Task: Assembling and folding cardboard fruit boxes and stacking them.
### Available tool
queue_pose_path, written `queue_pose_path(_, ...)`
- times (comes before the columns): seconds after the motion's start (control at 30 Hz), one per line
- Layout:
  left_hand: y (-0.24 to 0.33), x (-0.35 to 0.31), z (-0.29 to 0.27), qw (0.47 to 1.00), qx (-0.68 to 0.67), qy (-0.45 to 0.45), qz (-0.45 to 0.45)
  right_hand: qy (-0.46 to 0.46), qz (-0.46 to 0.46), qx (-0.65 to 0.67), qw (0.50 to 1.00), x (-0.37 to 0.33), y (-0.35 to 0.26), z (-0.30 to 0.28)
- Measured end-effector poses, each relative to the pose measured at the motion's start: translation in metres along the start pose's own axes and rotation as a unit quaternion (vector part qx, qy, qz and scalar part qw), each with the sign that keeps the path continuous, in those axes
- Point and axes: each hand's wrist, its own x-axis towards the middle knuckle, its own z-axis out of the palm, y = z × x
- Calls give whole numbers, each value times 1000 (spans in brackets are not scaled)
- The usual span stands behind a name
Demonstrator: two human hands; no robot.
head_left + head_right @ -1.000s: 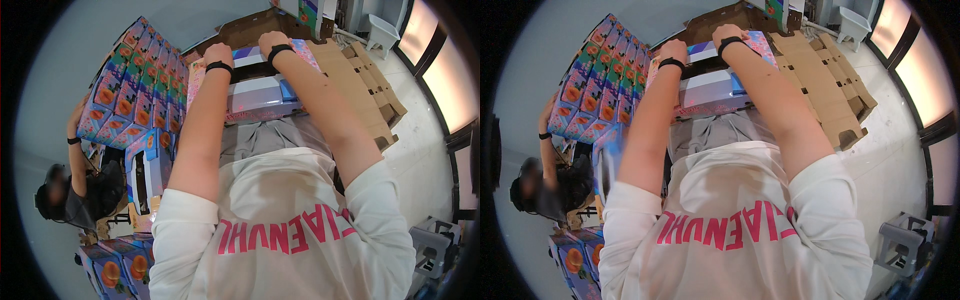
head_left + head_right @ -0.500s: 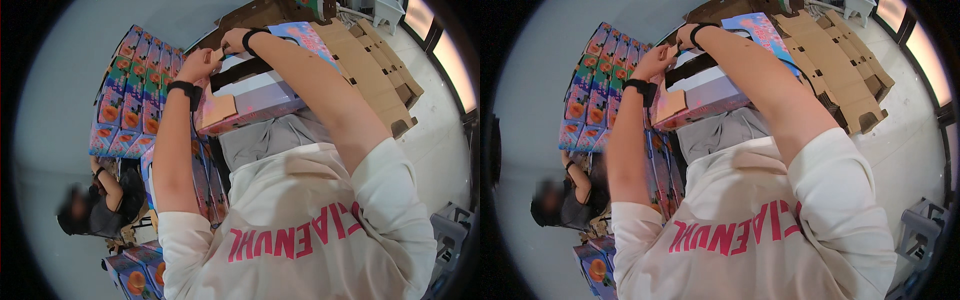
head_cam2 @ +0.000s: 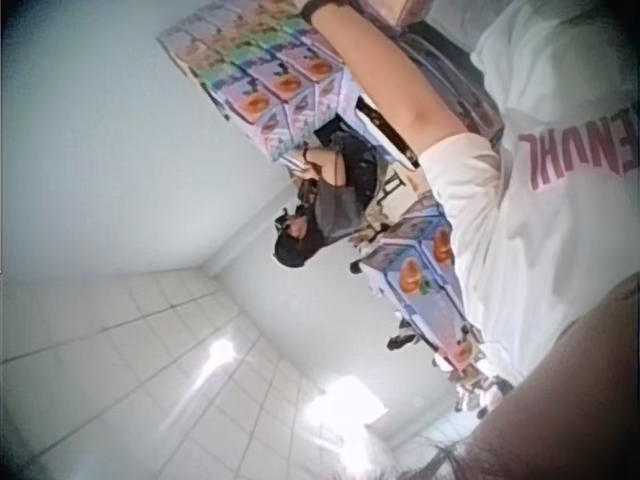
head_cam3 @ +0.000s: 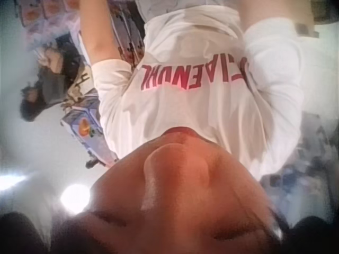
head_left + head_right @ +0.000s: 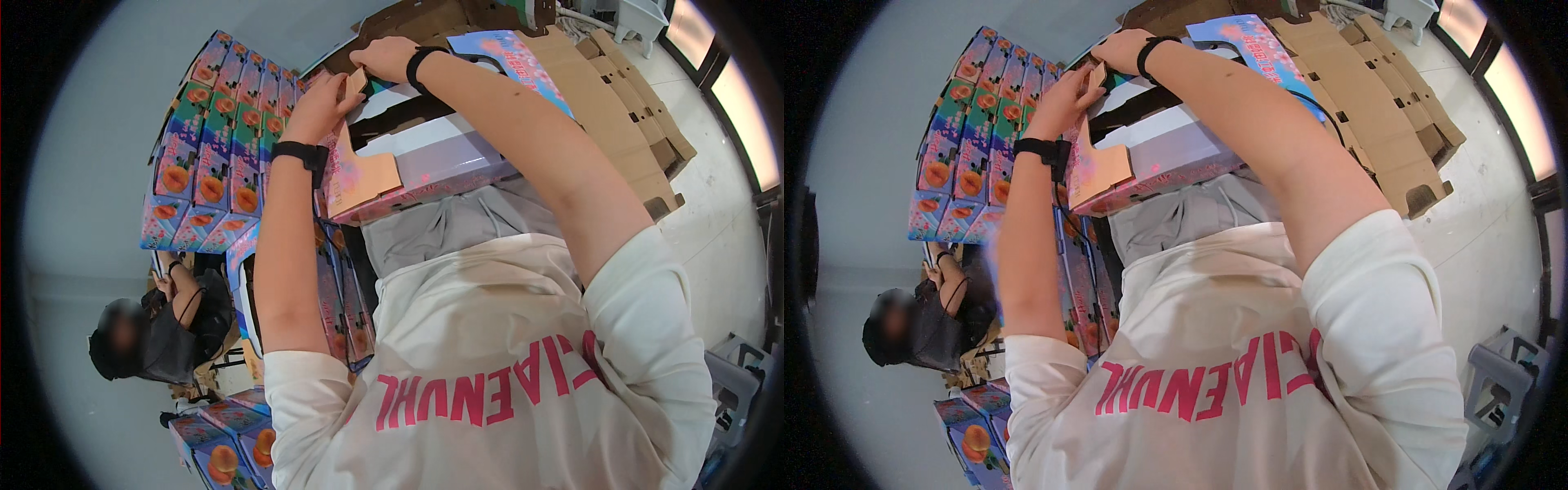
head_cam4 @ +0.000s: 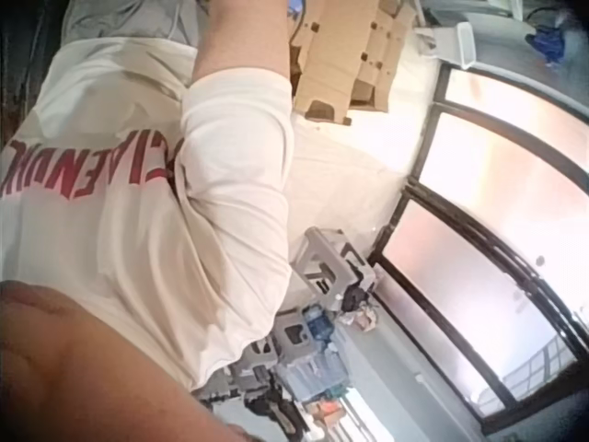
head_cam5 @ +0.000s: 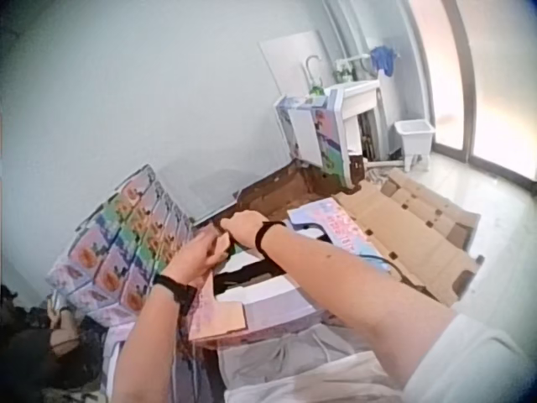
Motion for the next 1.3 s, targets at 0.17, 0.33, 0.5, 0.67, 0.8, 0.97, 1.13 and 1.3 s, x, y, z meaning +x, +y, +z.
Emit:
queue_pose_path(0.17,2,-6,3,997,-73,29,22,-133,-14,-24,991,-10,19,-40)
queue_pose_path(0.33,49,-52,-22,981,2,115,153,-165,-109,-8,980,-82,55,-130)
queue_pose_path(0.5,119,-120,-37,982,-78,-29,167,-216,-154,150,952,-213,10,-155)
queue_pose_path(0.67,127,-123,-31,987,-76,10,138,-91,-56,14,994,-253,-7,-138)
queue_pose_path(0.8,113,-110,-25,979,-109,-37,167,-73,-63,66,993,-248,7,-131)
queue_pose_path(0.97,98,-101,-21,956,-192,-121,186,-51,-55,119,990,-250,14,-128)
queue_pose_path(1.13,96,-97,-21,942,-241,-139,188,-41,-6,312,949,-248,21,-138)
queue_pose_path(1.3,105,-103,-21,954,-207,-119,182,-45,-14,249,967,-251,20,-141)
